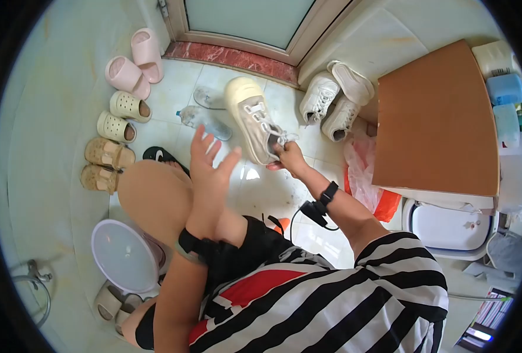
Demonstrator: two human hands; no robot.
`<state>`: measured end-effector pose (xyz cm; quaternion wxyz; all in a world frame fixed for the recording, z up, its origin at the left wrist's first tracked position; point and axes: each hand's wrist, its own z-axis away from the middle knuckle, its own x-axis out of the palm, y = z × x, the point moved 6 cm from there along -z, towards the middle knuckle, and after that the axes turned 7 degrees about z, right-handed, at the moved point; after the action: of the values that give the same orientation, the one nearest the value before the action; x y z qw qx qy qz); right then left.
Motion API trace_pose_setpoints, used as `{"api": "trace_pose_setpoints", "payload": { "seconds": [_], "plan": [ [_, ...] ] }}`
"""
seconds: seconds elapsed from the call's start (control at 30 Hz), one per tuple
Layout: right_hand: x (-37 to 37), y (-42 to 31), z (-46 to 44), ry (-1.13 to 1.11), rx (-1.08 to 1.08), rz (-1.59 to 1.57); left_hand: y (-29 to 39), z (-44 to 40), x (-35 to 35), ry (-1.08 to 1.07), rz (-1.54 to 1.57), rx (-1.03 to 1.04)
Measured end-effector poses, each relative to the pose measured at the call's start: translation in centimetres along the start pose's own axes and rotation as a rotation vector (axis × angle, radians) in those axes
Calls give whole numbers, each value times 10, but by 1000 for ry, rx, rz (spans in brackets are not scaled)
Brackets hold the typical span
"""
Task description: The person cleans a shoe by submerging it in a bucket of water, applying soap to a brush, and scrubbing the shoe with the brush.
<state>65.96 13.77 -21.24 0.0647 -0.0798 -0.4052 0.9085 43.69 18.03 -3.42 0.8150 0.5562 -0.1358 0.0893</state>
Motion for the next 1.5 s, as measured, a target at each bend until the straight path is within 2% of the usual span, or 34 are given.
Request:
{"api": "trace_pose_setpoints", "payload": {
  "seconds": [0.07, 0.1, 0.17, 0.27, 0.37, 0.43, 0.5, 0.57, 0.77, 0.8, 0.97, 1.03, 1.07, 1.1, 1.23, 1.27, 1.33, 1.37, 1.43, 1.47, 1.5],
  "plan": [
    [-13, 8, -29, 215, 23, 0, -3, -1, 1, -62, -66, 18],
    [-14, 3, -40, 214, 16, -6, -3, -1, 0, -65, -70, 26],
    [-31, -9, -61, 446, -6, -1, -5, -2, -2, -58, -77, -15],
    [-74, 26, -162, 623, -89, 96, -5, 0, 1, -61, -81, -24],
    [-68, -27, -145, 719, -26, -52, -5, -4, 4, -83, -85, -40],
    [-73, -25, -174, 730, -40, -164, -6, -6, 4, -94, -98, -50],
    [-76, -13, -203, 629, 1, -353, -7, -7, 3, -116, -89, -65],
    [-79, -11, -223, 608, -19, -313, -5, -8, 1, -104, -99, -89],
    [-75, 10, -260, 489, -35, -598, -9, -12, -5, -77, -117, -161],
    [-73, 11, -259, 470, -96, -622, -9, -10, -4, -81, -107, -168],
    [-70, 29, -237, 590, -76, -834, -7, -12, 2, -88, -84, -186],
    [-64, 42, -218, 517, 59, -793, -6, -10, 2, -88, -65, -176],
    [-59, 47, -206, 409, 59, -739, -5, -10, 2, -94, -55, -165],
    [-55, 55, -188, 413, 63, -742, -3, -9, 2, -99, -46, -154],
    [-38, 105, -123, 297, 144, -120, 11, 0, 0, -132, 19, -106],
    [-37, 122, -111, 296, 141, -123, 19, 1, -1, -118, 42, -48],
    [-33, 140, -90, 203, 54, 466, 34, 6, -8, -105, 92, 87],
    [-35, 148, -82, 188, 49, 475, 42, 11, -11, -89, 94, 92],
    [-14, 130, -58, 92, -286, 988, 74, 27, -21, -57, 164, 197],
    [-12, 126, -50, -54, -194, 1011, 91, 33, -30, -56, 206, 290],
    [-5, 114, -43, -189, -247, 1039, 110, 40, -46, -44, 238, 388]
  ]
}}
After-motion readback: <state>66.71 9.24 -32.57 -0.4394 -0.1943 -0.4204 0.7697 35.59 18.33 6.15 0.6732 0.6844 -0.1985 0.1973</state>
